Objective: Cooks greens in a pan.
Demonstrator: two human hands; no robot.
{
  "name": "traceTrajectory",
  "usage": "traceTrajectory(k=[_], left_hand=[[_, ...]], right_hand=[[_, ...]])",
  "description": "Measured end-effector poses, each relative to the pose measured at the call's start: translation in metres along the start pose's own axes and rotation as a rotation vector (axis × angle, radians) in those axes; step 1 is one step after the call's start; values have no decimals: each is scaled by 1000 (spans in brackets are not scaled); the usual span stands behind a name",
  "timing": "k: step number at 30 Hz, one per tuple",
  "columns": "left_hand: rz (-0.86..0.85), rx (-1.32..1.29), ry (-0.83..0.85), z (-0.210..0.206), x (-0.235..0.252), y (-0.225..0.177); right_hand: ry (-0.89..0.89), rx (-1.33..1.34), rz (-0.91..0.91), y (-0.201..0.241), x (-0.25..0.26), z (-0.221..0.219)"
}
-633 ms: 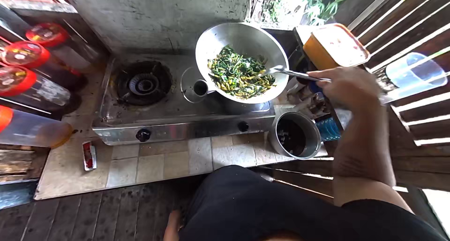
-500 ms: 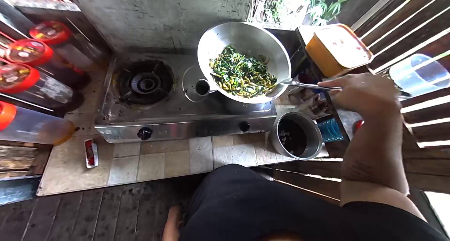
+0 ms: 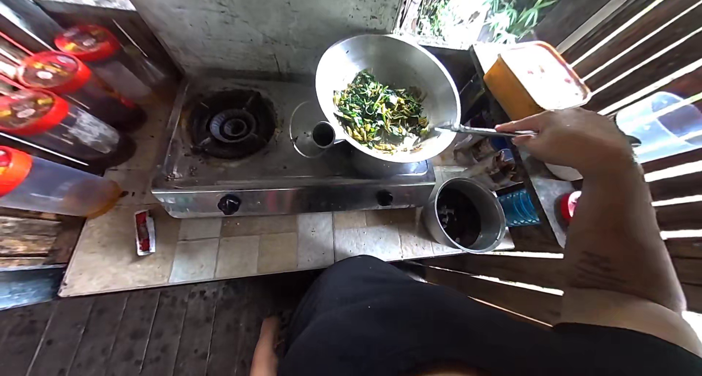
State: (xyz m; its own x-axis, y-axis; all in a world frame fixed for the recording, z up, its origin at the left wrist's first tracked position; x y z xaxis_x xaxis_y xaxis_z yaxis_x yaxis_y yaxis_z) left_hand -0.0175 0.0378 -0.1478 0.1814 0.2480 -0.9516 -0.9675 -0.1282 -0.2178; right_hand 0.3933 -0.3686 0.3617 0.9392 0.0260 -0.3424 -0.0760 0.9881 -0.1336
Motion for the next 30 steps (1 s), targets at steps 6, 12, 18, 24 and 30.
traceTrajectory(k=[6, 12, 18, 24, 30], left_hand=[[-10, 155, -20, -6, -10, -1], [36, 2, -37, -5, -25, 3], [53, -200, -43, -9, 0, 26], [53, -99, -23, -17, -43, -3], [16, 165, 1, -26, -31, 1]], right_hand=[[46, 372, 207, 40, 47, -58], [-4, 462, 134, 50, 73, -51], [-223, 127, 245, 60, 47, 9], [-472, -344, 786, 119, -4, 26], [-484, -567, 838, 202, 15, -41]])
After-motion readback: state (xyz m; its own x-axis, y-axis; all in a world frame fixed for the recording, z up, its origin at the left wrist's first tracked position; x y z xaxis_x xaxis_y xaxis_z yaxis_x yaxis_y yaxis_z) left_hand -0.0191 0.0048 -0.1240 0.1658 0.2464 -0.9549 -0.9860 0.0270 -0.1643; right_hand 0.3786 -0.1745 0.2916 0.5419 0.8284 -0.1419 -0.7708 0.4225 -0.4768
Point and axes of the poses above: each hand's wrist, its own x-axis towards the middle knuckle, its own z-axis out of the back of the hand, y = z × x, the point moved 4 cm from there along x, towards the middle knuckle, and after that the axes turned 8 degrees about y, right-handed, at the moved point
